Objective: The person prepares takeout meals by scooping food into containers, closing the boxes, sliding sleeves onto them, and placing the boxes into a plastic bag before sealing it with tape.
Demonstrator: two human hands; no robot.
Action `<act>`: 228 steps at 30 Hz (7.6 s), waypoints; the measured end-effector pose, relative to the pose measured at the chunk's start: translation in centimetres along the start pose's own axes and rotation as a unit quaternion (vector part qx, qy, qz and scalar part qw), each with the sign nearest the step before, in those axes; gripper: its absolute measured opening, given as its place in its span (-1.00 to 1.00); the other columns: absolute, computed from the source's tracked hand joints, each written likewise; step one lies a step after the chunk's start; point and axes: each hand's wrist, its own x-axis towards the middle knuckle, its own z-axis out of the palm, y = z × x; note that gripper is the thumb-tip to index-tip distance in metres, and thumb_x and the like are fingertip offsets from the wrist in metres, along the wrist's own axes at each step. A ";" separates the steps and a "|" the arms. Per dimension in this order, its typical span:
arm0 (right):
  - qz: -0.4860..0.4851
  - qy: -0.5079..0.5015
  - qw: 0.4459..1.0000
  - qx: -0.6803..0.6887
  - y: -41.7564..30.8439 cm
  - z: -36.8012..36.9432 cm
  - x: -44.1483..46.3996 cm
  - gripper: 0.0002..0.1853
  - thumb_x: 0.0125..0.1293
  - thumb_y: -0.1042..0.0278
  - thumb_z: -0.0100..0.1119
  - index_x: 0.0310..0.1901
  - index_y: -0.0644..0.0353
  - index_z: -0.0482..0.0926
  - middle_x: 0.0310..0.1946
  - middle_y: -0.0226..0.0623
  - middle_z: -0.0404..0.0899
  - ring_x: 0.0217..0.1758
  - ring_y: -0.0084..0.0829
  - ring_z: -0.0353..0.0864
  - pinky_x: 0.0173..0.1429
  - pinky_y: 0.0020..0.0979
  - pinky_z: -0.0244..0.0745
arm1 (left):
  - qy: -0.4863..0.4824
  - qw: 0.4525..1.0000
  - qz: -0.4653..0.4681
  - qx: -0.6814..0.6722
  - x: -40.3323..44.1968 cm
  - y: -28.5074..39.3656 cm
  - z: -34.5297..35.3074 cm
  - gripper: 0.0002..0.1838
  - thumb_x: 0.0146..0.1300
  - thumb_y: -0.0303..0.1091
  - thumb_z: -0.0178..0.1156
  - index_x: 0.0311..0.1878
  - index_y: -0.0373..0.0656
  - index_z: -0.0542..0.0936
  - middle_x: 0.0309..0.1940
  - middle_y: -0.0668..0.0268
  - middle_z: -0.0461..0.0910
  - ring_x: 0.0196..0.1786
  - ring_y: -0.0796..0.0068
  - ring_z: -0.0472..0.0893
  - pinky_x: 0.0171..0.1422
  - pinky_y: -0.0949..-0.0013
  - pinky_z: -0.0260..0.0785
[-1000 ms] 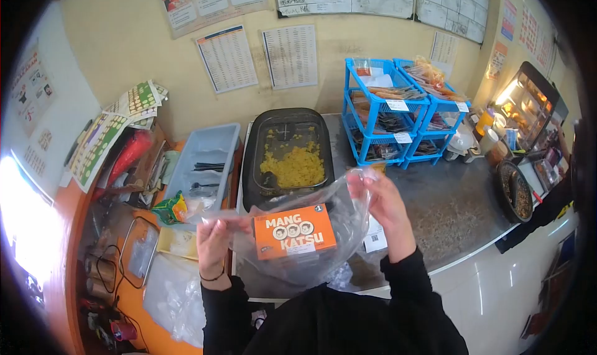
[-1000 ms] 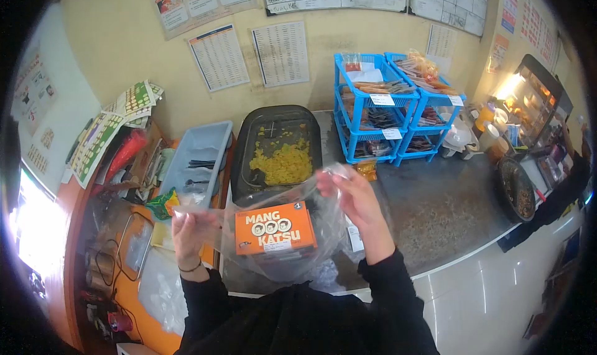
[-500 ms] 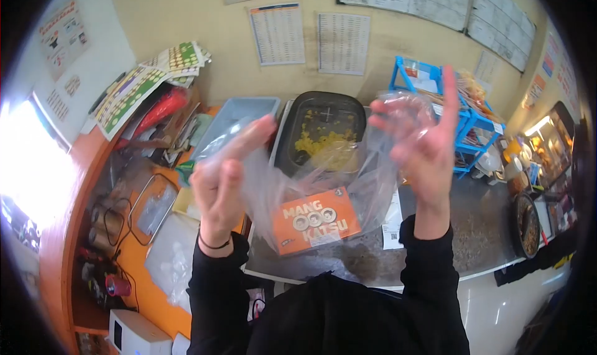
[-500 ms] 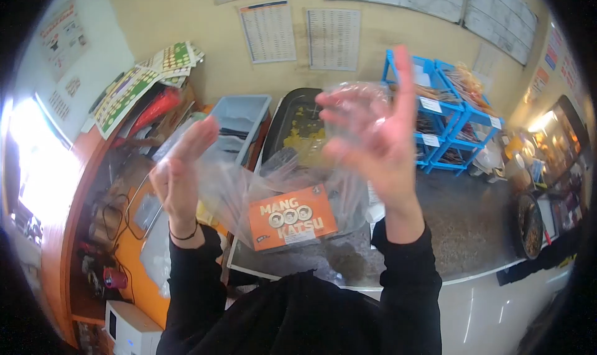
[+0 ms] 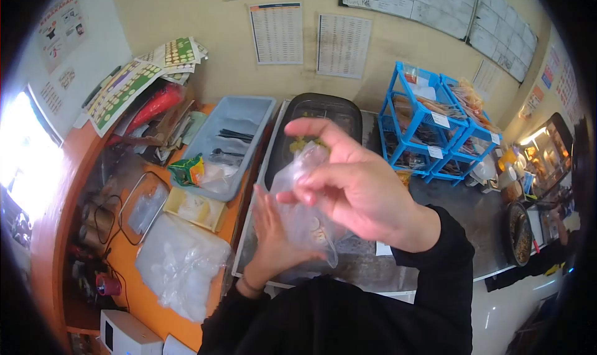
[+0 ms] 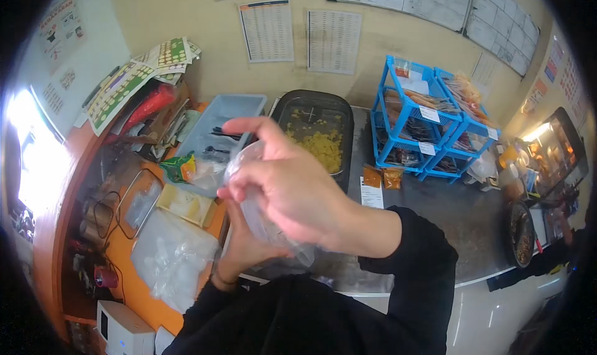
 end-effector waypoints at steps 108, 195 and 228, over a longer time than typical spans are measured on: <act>-0.214 -0.429 0.479 -0.735 30.3 -23.4 17.6 -0.84 -0.04 0.40 -0.02 -0.44 0.31 0.45 -0.38 -0.14 0.42 -0.24 -0.19 0.45 -0.17 -0.30 0.38 | -0.297 0.949 -0.099 -0.020 -6.7 -4.8 2.5 -0.83 0.12 -0.38 0.04 -0.24 -0.18 0.52 -0.23 0.33 0.53 -0.05 0.44 0.45 0.33 0.16 -0.07; -0.271 -0.117 0.717 -0.631 15.6 -14.9 -4.2 -0.69 -0.07 0.58 0.11 -0.19 0.19 0.54 -0.33 -0.27 0.51 -0.29 -0.29 0.52 -0.19 -0.40 0.43 | -0.253 0.912 -0.249 -0.207 -5.9 -7.1 2.1 -0.72 0.03 -0.44 0.17 -0.16 -0.31 0.47 -0.32 0.31 0.52 -0.33 0.56 0.52 -0.24 0.42 0.40; -0.221 -0.116 0.764 -0.596 15.7 -16.3 -4.0 -0.65 -0.15 0.64 0.07 -0.22 0.26 0.51 -0.28 -0.28 0.45 -0.17 -0.28 0.45 -0.07 -0.37 0.39 | -0.207 0.812 -0.430 -0.336 -4.5 -4.9 1.4 -0.62 0.02 -0.62 0.17 -0.07 -0.27 0.32 -0.29 0.27 0.48 -0.30 0.53 0.54 -0.28 0.49 0.45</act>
